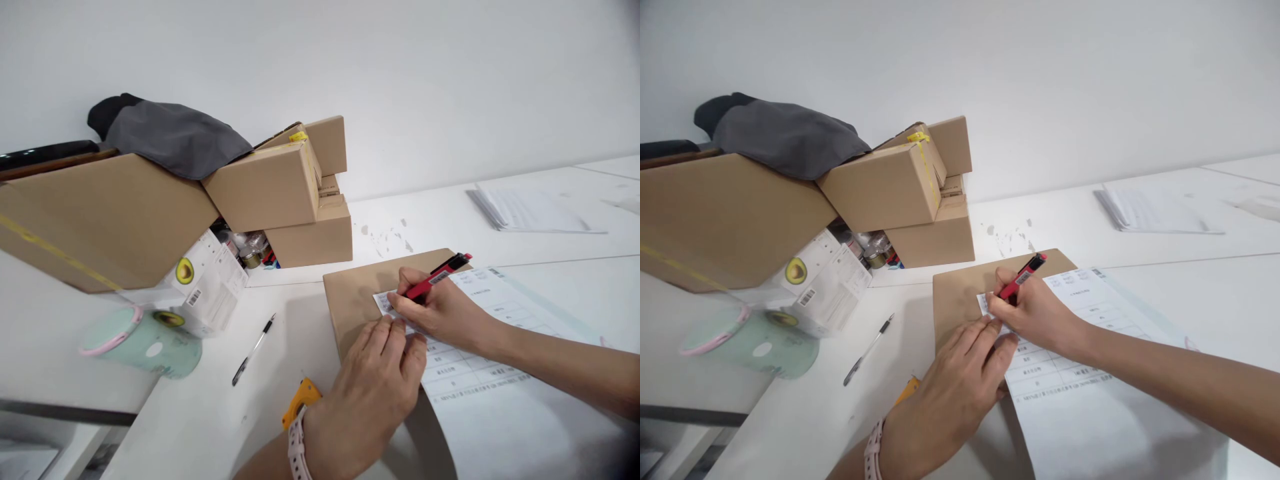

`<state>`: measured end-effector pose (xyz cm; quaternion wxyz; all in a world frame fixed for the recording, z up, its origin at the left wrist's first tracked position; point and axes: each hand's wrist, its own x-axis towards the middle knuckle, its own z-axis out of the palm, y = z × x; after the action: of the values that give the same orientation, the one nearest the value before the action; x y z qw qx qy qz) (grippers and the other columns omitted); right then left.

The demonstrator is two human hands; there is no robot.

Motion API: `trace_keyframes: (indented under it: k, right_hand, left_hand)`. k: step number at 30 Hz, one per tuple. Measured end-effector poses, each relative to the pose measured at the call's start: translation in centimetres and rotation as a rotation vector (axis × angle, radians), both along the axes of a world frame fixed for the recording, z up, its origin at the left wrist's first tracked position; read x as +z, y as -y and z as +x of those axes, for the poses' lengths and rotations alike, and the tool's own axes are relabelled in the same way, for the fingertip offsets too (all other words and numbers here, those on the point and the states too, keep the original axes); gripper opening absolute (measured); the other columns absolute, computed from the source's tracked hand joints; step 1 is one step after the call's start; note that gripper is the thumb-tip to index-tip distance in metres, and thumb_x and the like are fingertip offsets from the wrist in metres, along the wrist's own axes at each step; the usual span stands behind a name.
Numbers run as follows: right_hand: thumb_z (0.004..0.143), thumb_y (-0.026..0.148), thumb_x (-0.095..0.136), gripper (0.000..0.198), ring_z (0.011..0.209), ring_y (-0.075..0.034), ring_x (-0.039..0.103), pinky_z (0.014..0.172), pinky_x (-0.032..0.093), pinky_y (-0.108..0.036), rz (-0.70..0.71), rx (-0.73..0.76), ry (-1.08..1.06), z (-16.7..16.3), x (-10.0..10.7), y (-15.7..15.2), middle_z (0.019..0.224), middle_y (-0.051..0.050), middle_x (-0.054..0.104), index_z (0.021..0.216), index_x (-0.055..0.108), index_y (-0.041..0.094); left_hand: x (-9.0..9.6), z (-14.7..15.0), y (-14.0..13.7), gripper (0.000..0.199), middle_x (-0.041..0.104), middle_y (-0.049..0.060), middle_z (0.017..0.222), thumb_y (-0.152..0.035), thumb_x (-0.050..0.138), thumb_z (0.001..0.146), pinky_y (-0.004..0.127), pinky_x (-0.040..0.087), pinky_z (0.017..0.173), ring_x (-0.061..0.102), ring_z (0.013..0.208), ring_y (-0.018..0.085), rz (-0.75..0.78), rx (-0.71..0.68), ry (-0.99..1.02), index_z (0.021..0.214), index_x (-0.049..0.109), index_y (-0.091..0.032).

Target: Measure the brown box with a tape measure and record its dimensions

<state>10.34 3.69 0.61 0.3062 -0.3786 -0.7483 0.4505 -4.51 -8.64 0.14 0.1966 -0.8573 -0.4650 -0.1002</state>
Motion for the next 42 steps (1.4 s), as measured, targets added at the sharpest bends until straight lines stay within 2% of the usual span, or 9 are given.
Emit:
trace_keyframes:
  k: [21, 29, 42]
  right_hand:
    - [0.079, 0.031, 0.062, 0.027, 0.049, -0.011, 0.035, 0.047, 0.029, -0.028, -0.051, 0.018, -0.022, 0.0, 0.54, 0.2, 0.053, 0.006, 0.04, 0.064, 0.041, 0.024]
    - [0.081, 0.029, 0.06, 0.026, 0.051, -0.011, 0.035, 0.049, 0.029, -0.029, 0.02, -0.013, -0.014, -0.02, 0.41, 0.11, 0.055, 0.006, 0.04, 0.065, 0.041, 0.024]
    - [0.079, 0.028, 0.06, 0.025, 0.051, -0.011, 0.032, 0.048, 0.026, -0.028, -0.036, -0.024, -0.019, 0.04, 0.54, 0.13, 0.053, 0.007, 0.036, 0.065, 0.039, 0.024]
  left_hand:
    - [-0.24, 0.07, -0.08, 0.042, 0.062, 0.019, 0.137, -0.02, 0.052, 0.099, 0.039, 0.048, 0.111, 0.058, 0.129, 0.029, 0.0, -0.012, 0.007, 0.139, 0.052, -0.005]
    - [-0.1, 0.05, -0.07, 0.041, 0.062, 0.017, 0.137, -0.017, 0.049, 0.099, 0.039, 0.047, 0.112, 0.058, 0.129, 0.028, -0.009, 0.002, 0.006, 0.138, 0.053, -0.006]
    - [-0.11, -0.06, -0.05, 0.043, 0.06, 0.018, 0.138, -0.017, 0.05, 0.099, 0.039, 0.045, 0.113, 0.057, 0.129, 0.029, -0.023, -0.005, 0.013, 0.14, 0.051, -0.006]
